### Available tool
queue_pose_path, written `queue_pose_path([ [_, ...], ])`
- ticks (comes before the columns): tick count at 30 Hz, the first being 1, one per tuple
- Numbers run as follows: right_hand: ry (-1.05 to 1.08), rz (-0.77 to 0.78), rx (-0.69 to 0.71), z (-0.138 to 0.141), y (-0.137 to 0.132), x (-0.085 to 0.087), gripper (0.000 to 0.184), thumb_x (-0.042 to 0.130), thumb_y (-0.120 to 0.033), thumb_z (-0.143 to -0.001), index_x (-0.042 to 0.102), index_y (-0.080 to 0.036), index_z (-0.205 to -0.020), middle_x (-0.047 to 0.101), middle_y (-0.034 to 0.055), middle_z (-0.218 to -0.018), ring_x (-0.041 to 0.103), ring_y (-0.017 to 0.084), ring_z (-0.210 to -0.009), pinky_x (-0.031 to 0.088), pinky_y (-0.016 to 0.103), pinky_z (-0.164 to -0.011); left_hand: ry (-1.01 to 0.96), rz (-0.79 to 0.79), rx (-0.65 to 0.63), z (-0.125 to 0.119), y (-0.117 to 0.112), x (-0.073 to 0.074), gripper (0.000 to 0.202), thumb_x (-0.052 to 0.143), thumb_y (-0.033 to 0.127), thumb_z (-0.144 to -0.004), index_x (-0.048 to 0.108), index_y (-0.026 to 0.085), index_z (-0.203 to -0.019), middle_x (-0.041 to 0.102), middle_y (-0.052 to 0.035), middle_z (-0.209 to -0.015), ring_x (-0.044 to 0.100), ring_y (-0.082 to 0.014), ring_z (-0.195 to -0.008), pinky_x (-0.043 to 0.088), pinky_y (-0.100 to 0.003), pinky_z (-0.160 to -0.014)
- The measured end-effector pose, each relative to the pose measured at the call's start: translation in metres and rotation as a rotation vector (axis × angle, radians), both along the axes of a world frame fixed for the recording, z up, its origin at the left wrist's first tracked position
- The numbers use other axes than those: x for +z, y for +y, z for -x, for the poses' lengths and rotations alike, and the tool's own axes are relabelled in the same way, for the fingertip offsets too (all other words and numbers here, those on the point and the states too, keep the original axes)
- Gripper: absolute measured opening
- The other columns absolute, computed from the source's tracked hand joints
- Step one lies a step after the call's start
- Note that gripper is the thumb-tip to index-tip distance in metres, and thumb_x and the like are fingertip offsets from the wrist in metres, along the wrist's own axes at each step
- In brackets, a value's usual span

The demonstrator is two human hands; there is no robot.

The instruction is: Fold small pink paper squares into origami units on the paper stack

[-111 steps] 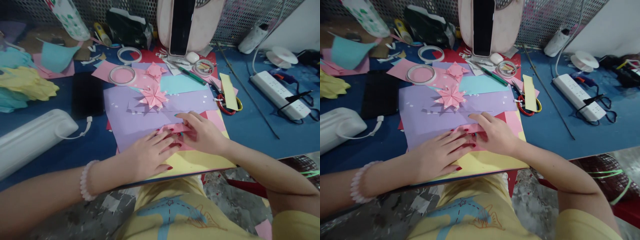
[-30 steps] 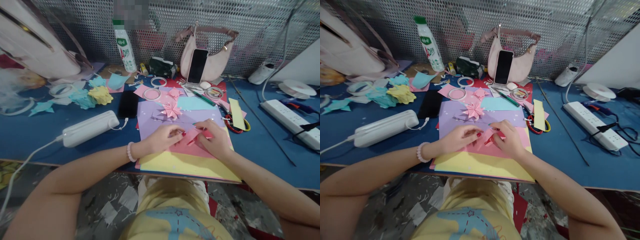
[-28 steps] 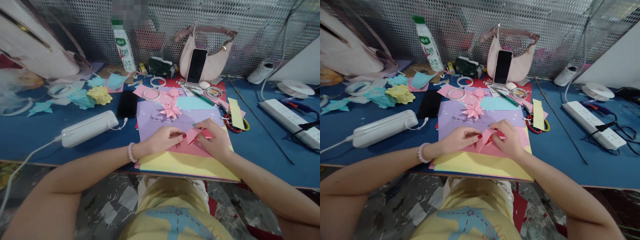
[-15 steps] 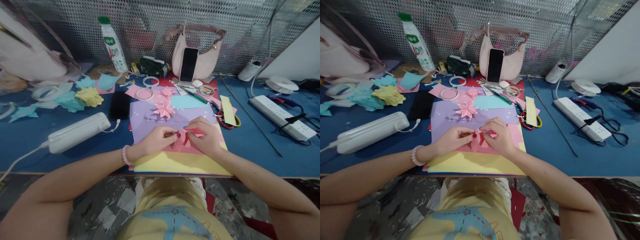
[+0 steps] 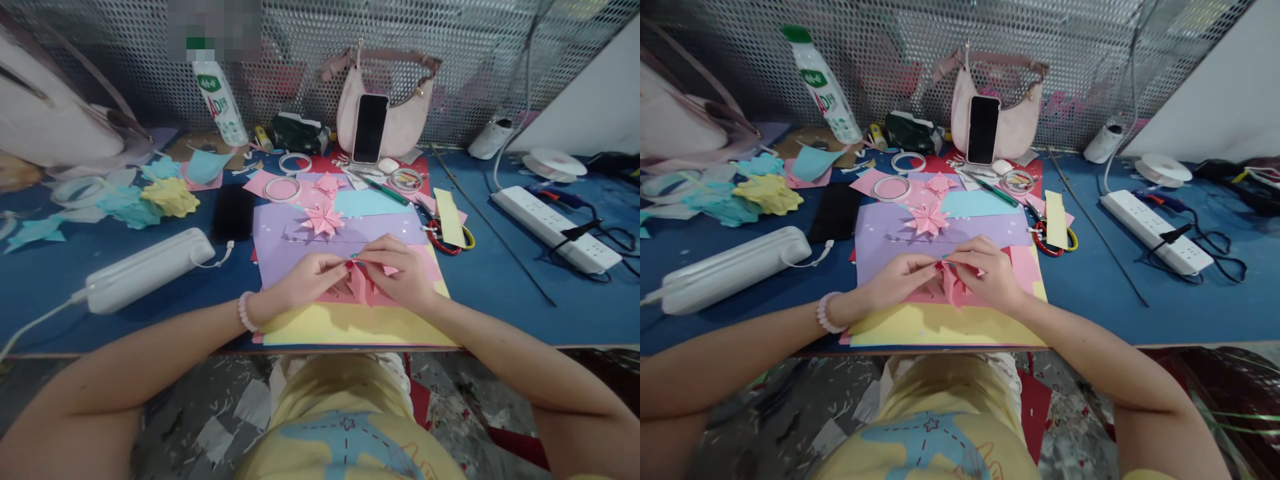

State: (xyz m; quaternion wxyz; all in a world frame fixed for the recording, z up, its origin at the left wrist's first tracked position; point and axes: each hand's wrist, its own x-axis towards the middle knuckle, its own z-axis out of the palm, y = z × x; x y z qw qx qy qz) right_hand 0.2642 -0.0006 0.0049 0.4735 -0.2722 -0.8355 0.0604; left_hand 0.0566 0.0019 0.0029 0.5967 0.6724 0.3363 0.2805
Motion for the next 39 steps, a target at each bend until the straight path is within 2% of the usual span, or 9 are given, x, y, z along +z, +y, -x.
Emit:
queue_pose_path([
  [3, 0.007, 0.047, 0.010, -0.0015, -0.0005, 0.0015, 0.025, 0.061, -0.004, -0.092, 0.076, -0.023, -0.096, 0.079, 0.0055, -0.089, 0.072, 0.018, -0.079, 0.060, 0.032, -0.068, -0.033, 0.013, -0.011, 0.0012, -0.0009, 0.0018, 0.051, 0.061, 0.064, -0.091, 0.071, 0.015, -0.091, 0.074, -0.0068, -0.084, 0.071, -0.0214, -0.084, 0.059, -0.031, -0.078],
  [7, 0.008, 0.104, 0.027, -0.0019, -0.0021, 0.0020, 0.026, 0.059, -0.004, -0.092, 0.076, -0.024, -0.098, 0.079, 0.0053, -0.091, 0.073, 0.018, -0.081, 0.061, 0.033, -0.071, -0.073, 0.041, -0.029, 0.0014, -0.0011, 0.0021, 0.056, 0.065, 0.070, -0.089, 0.074, 0.014, -0.090, 0.076, -0.0075, -0.085, 0.072, -0.0206, -0.081, 0.060, -0.031, -0.079],
  [13, 0.006, 0.133, 0.025, -0.0004, -0.0048, 0.0036, 0.034, 0.053, 0.000, -0.089, 0.074, -0.023, -0.102, 0.080, 0.0052, -0.093, 0.075, 0.017, -0.085, 0.061, 0.030, -0.073, -0.114, 0.101, -0.039, -0.0011, -0.0003, 0.0043, 0.062, 0.070, 0.075, -0.083, 0.078, 0.014, -0.093, 0.079, -0.0090, -0.089, 0.075, -0.0230, -0.087, 0.061, -0.032, -0.081],
  [20, 0.019, 0.278, 0.010, -0.0002, -0.0058, 0.0047, 0.035, 0.051, -0.003, -0.085, 0.074, -0.023, -0.103, 0.079, 0.0049, -0.095, 0.074, 0.017, -0.086, 0.060, 0.029, -0.074, -0.077, 0.100, -0.015, 0.0008, 0.0025, 0.0008, 0.048, 0.077, 0.062, -0.082, 0.080, 0.015, -0.089, 0.079, -0.0088, -0.089, 0.075, -0.0253, -0.092, 0.060, -0.034, -0.086],
  [26, 0.078, 0.410, 0.012, 0.0003, -0.0050, 0.0051, 0.023, 0.058, -0.008, -0.083, 0.074, -0.024, -0.089, 0.078, 0.0037, -0.091, 0.073, 0.018, -0.085, 0.059, 0.031, -0.074, -0.030, 0.082, 0.016, 0.0024, 0.0021, -0.0034, 0.035, 0.073, 0.048, -0.084, 0.081, 0.015, -0.094, 0.080, -0.0074, -0.089, 0.072, -0.0216, -0.086, 0.058, -0.028, -0.075],
  [31, 0.068, 0.346, -0.034, -0.0007, -0.0057, 0.0057, 0.021, 0.060, -0.010, -0.084, 0.075, -0.025, -0.087, 0.076, 0.0031, -0.087, 0.072, 0.018, -0.082, 0.060, 0.032, -0.072, -0.011, 0.075, 0.012, 0.0023, 0.0024, -0.0020, 0.033, 0.070, 0.045, -0.082, 0.081, 0.016, -0.092, 0.080, -0.0069, -0.087, 0.072, -0.0220, -0.086, 0.058, -0.029, -0.077],
  [39, -0.030, 0.193, 0.029, -0.0016, -0.0064, 0.0029, 0.021, 0.062, -0.008, -0.088, 0.074, -0.024, -0.093, 0.076, 0.0049, -0.092, 0.071, 0.020, -0.083, 0.061, 0.034, -0.072, 0.019, 0.061, 0.042, 0.0036, 0.0004, -0.0016, 0.029, 0.067, 0.042, -0.083, 0.080, 0.016, -0.086, 0.078, -0.0056, -0.084, 0.069, -0.0196, -0.080, 0.054, -0.027, -0.071],
])
